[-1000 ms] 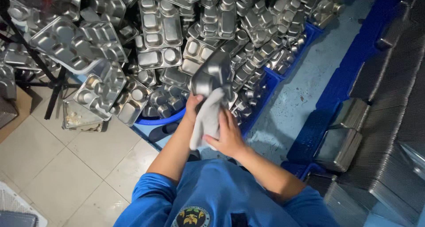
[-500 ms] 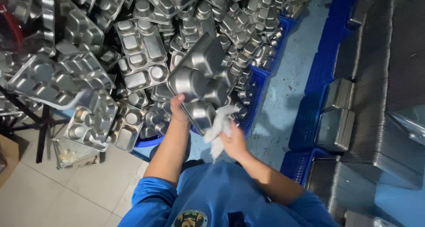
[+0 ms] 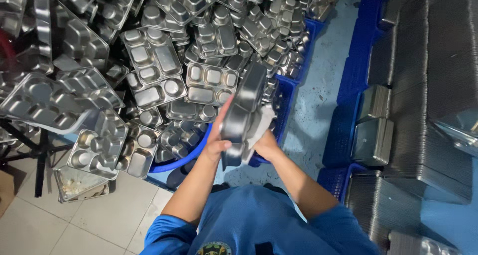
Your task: The person repeatedly picks up stainless steel compartment trays from a large pile, wipes each tray with a white cloth, and places the cleaned trays onto a growing stack on a blue table. The process is continuous and repetitive throughout the clip.
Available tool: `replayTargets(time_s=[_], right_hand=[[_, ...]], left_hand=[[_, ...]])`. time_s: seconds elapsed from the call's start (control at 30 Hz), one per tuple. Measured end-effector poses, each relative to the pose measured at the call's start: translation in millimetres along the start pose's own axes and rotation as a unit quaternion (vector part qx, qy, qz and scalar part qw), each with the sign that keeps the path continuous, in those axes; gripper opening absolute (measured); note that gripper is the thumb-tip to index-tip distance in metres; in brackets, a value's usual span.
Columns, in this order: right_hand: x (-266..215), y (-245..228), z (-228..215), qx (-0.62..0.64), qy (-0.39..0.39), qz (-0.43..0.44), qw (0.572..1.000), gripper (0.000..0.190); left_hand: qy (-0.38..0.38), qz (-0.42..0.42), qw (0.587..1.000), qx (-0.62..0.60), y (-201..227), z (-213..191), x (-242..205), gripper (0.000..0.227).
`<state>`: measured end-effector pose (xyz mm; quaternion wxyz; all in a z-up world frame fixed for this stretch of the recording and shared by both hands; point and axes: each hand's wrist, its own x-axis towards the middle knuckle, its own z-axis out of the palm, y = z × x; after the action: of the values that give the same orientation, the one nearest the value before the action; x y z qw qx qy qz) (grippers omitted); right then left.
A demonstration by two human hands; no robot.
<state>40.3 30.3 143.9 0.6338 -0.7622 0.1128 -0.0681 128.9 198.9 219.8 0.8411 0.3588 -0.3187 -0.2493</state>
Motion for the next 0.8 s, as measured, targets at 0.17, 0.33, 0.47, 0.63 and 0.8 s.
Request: replayTargets(time_s=[0.17, 0.33, 0.47, 0.63, 0.8], right_hand=[[-5, 41, -12, 0.006, 0.146, 0.007, 0.989, 0.05], [17, 53, -72, -0.123, 0.131, -0.1, 0.979, 0.064], [25, 80, -88, 0.007, 0.071, -0.004, 0.997, 0.059], [6, 116, -108, 0.303, 0.07, 0.115, 0.943, 0.064], [-4, 96, -135, 0.585, 0.135, 0.07, 0.796, 0.06]], left_hand=[[0.058, 0.021, 0.963, -0.263, -15, -46, -22, 0.1], [0.069, -0.076, 0.944, -0.313, -60, -90, -54, 0.09], [0.074, -0.178, 0.927, -0.32, -103, -98, -77, 0.086], [0.096, -0.2, 0.907, -0.359, -84, -88, -79, 0.086], [-0.07, -0.184, 0.965, -0.173, -60, -3, -41, 0.108]])
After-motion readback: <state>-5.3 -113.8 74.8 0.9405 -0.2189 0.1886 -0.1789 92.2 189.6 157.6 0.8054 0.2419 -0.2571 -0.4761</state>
